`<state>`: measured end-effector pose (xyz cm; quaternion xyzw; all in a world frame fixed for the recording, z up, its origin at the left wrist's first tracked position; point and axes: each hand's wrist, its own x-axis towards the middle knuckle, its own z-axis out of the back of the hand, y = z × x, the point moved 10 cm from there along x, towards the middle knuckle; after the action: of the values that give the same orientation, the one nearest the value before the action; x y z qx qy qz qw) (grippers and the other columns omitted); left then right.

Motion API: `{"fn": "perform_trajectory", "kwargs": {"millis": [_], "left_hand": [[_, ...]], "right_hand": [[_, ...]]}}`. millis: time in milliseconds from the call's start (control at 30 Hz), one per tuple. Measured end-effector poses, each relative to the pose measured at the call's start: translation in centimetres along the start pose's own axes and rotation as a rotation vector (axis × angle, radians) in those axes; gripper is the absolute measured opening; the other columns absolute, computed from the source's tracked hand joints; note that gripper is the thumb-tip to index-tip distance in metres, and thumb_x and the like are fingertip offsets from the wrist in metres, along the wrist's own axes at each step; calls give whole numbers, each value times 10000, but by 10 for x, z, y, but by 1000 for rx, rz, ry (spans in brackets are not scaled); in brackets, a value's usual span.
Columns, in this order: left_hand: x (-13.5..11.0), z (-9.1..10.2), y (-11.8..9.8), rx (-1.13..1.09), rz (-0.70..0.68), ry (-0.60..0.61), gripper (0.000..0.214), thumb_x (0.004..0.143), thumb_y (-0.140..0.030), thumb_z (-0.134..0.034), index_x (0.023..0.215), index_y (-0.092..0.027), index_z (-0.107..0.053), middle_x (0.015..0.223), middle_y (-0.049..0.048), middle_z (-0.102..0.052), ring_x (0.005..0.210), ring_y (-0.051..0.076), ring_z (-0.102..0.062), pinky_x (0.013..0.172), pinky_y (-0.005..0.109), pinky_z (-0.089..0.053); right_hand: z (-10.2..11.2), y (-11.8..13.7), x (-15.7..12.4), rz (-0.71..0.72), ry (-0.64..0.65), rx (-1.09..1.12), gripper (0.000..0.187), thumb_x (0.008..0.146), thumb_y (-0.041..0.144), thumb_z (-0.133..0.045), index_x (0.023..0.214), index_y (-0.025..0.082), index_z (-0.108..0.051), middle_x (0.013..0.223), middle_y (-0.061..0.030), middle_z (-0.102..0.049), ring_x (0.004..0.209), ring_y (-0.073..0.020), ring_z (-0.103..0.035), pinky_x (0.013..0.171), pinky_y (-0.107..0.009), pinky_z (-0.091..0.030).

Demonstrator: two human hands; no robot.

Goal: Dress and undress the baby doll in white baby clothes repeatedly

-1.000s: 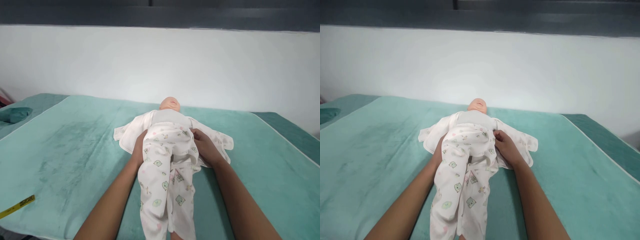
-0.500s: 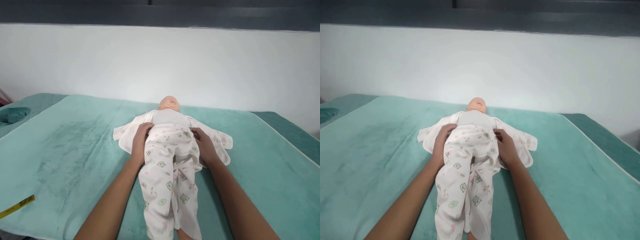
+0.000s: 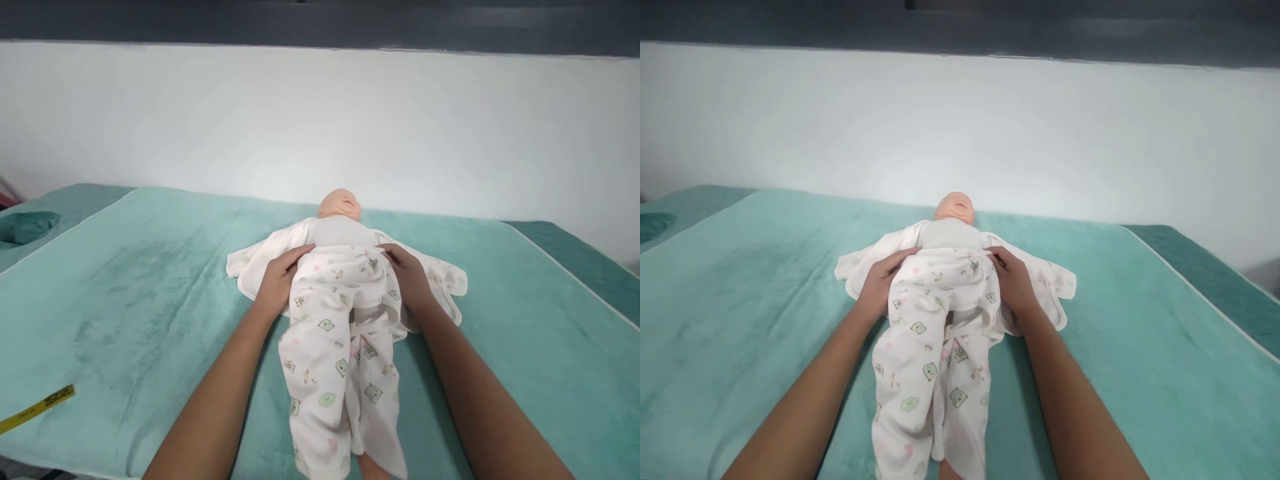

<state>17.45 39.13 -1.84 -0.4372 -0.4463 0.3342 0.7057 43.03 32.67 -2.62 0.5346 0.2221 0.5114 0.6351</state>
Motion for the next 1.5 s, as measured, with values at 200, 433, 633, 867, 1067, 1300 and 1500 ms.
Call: {"fn": "perform_trajectory", "kwargs": {"millis": [200, 433, 633, 867, 1067, 1300, 1500], "left_hand": [[1, -3, -5, -65, 39, 17, 282, 865, -310, -598, 1113, -238, -710, 1235, 52, -677, 1148, 221, -616, 1020, 387, -478], [5, -1, -13, 79, -128, 51, 279, 865, -264, -591, 1120, -260, -705, 1306, 64, -617, 1218, 218, -567, 1018, 377, -481], [9, 0, -13, 163, -130, 58, 298, 875, -285, -574, 1147, -245, -691, 1235, 57, -677, 1109, 217, -638, 977, 396, -520], [12, -6, -21, 428, -243, 52, 382, 842, -166, -569, 1207, -234, -660, 1200, 38, -703, 1073, 210, -654, 959, 367, -514], [22, -5, -19, 454, -189, -61, 247, 928, -307, -498, 993, -223, -721, 998, 25, -749, 902, 202, -671, 844, 332, -505], [40, 7, 9, 481, 50, -146, 278, 943, -414, -465, 804, -235, -626, 740, -7, -679, 706, 192, -582, 654, 294, -394], [59, 0, 12, 518, 19, -62, 268, 920, -389, -490, 711, -230, -545, 654, -13, -598, 649, 180, -517, 643, 291, -377]], "right_hand": [[-8, -10, 6, -143, 26, 67, 182, 790, 360, -604, 884, 219, -672, 839, -4, -687, 816, -207, -591, 714, -317, -430], [-7, 27, -6, 273, -23, -78, 168, 870, 318, -530, 1001, 262, -619, 1123, -58, -637, 1065, -238, -576, 921, -391, -448], [-19, 26, 12, 304, 125, -57, 177, 912, 390, -521, 1003, 279, -626, 1445, -45, -528, 1323, -257, -484, 1079, -445, -383], [-27, 30, 27, 200, 248, -117, 286, 891, 421, -534, 1083, 302, -709, 1345, -14, -623, 1230, -278, -563, 1012, -427, -423], [-22, 17, 49, -14, 179, -81, 200, 785, 272, -552, 837, 254, -744, 1065, -29, -730, 1042, -271, -628, 876, -391, -468], [-28, 21, 51, 24, 233, -117, 216, 837, 353, -554, 667, 227, -593, 1150, -34, -671, 1058, -246, -600, 906, -381, -450], [-34, 20, 39, 98, 355, 34, 301, 860, 516, -589, 787, 228, -542, 1422, -59, -541, 1227, -267, -535, 973, -432, -434]]}}
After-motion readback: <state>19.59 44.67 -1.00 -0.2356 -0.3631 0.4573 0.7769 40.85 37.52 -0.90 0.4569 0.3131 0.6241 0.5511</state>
